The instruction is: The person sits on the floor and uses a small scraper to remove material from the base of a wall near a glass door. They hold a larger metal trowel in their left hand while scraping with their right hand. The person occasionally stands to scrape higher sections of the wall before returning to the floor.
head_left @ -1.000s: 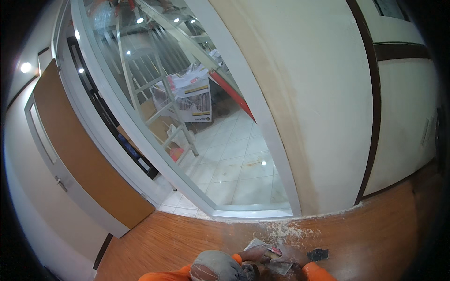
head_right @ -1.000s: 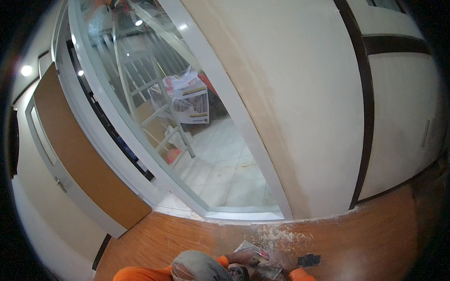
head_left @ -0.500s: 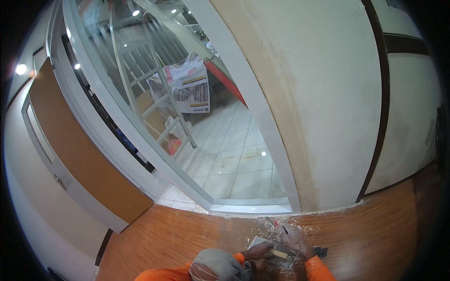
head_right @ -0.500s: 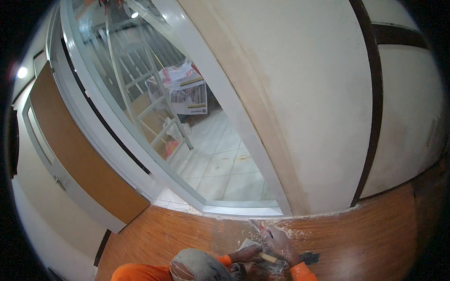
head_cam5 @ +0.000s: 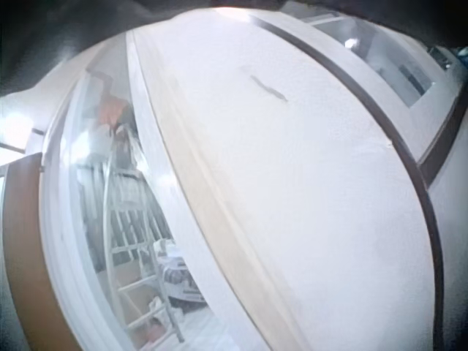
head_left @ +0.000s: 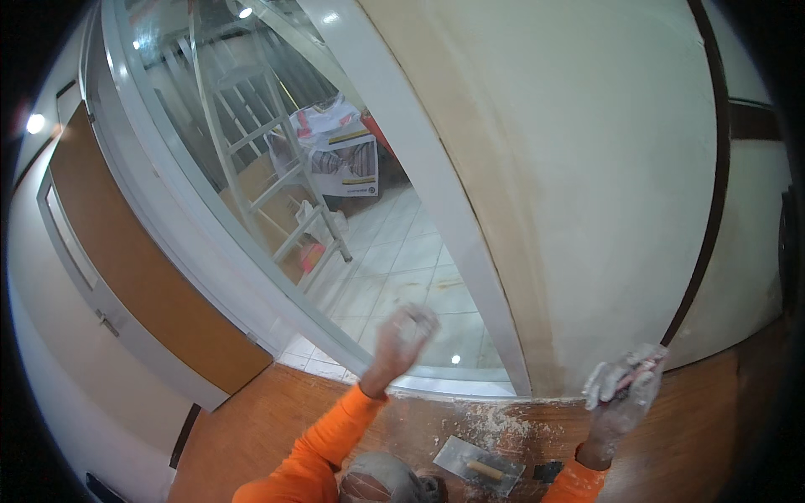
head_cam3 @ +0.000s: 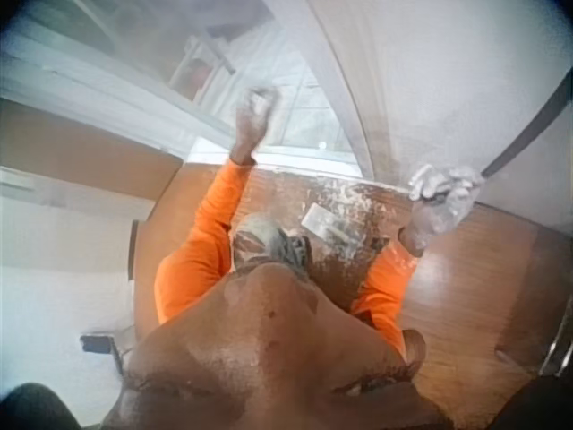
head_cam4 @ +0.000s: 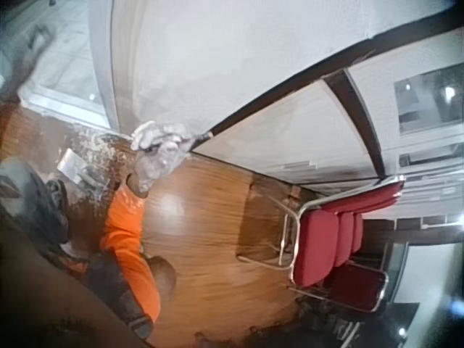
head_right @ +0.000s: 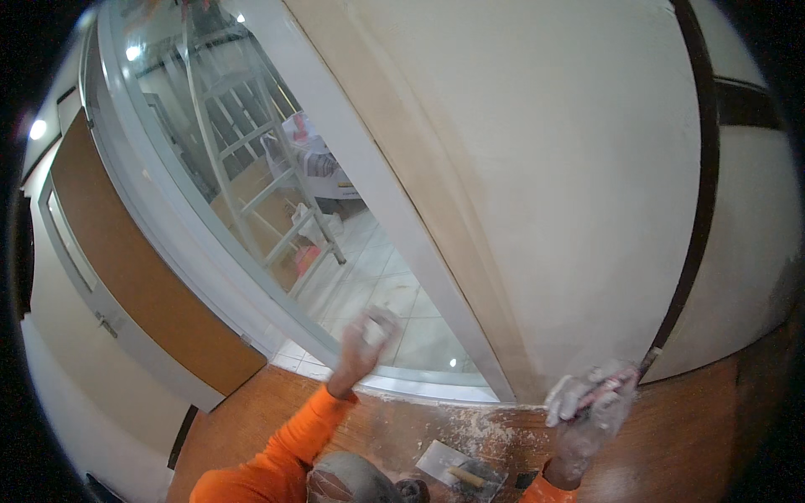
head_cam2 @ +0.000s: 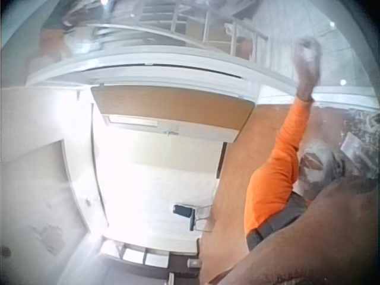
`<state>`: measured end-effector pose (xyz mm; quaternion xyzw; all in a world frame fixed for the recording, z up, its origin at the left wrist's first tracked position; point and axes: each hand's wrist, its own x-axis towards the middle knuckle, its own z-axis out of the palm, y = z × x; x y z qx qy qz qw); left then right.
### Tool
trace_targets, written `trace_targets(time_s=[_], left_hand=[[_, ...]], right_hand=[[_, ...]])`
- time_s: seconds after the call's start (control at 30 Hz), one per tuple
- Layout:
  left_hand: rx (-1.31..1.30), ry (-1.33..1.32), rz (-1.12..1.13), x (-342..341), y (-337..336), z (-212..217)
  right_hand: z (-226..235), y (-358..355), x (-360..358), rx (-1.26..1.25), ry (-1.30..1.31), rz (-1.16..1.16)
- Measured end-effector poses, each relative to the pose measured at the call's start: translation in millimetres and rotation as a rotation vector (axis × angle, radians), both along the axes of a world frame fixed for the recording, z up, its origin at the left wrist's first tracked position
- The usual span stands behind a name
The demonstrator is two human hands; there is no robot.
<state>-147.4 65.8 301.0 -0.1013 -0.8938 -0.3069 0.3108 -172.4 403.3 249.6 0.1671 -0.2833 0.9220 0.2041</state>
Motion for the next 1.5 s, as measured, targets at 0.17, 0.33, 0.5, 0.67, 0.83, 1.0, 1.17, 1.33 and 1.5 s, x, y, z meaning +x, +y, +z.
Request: trace_targets(time_s=[0.17,0.33,0.5,0.67,0.83,1.0,1.17,1.33,1.5], left_hand=[[-0.145,0.558,0.000,-4.0,15.0,145.7],[-0.579,0.676,0.120,-27.4,55.9,222.4],[-0.875,0.565,0.356,-51.3,93.4,254.7],[-1.618,-0.020,0.254,20.6,125.6,137.0],[-1.033,-0.702,-0.554,86.5,139.5,173.8],[-0.879,-0.199,-0.168,63.0,178.0,268.6],[-0.459,-0.627,-0.334,127.6,169.4,256.8],[-0.156,-0.870,-0.259,170.2,149.8,199.4],[0.053,-0.838,-0.104,195.5,119.8,126.0]], right_hand=[[35.1,14.4,9.8,-0.033,0.121,-0.055],[78.8,30.5,29.9,-0.068,-0.146,-0.272],[106.5,55.1,36.5,0.157,0.012,-0.182],[133.0,70.3,46.6,0.196,-0.024,-0.101],[123.9,69.1,54.5,0.115,-0.205,0.078],[120.8,26.2,47.1,0.487,-0.329,0.292],[175.3,14.6,27.1,0.801,-0.129,0.254],[218.0,-6.9,7.0,1.074,0.029,-0.040],[261.8,-31.9,-13.8,1.288,0.249,-0.250]])
